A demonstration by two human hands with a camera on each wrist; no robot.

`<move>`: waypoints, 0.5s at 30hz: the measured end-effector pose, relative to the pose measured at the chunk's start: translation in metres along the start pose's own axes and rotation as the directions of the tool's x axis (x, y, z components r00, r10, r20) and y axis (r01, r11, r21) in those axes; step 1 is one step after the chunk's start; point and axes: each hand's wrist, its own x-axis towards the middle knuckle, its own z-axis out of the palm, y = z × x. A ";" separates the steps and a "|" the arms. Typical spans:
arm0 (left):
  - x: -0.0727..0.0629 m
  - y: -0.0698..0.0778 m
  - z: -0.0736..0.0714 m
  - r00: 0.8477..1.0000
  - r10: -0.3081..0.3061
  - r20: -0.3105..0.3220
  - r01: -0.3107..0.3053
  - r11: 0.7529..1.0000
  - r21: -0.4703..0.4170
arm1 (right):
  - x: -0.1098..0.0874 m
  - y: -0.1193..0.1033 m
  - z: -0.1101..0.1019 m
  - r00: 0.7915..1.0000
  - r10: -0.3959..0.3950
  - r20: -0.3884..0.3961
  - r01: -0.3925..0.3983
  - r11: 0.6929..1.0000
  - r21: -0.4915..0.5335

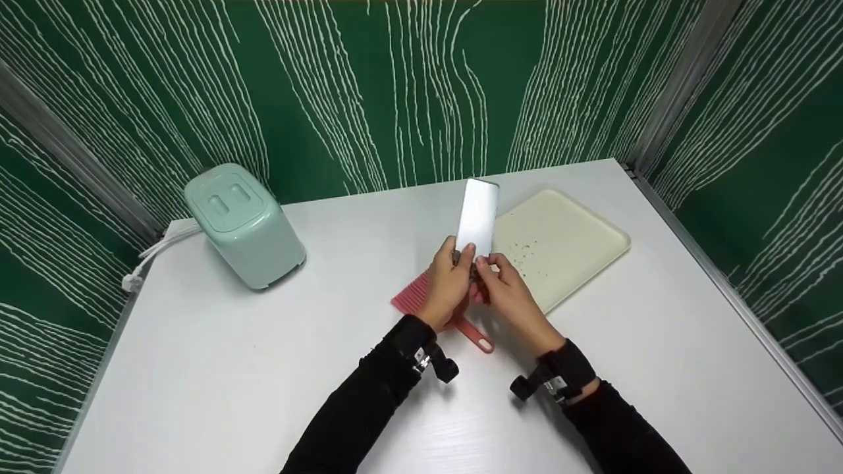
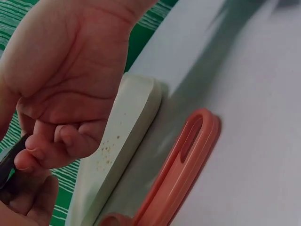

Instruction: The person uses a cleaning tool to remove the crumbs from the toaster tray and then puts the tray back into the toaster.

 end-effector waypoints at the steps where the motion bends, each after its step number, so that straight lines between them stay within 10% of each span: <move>1: -0.001 -0.001 0.002 1.000 -0.008 0.010 0.008 1.000 -0.028 | 0.000 0.000 0.000 1.000 0.001 -0.011 0.000 1.000 0.009; 15: -0.012 -0.005 0.016 0.992 -0.084 0.093 0.098 0.982 -0.160 | 0.002 0.002 -0.004 0.990 0.024 -0.141 -0.027 0.999 -0.023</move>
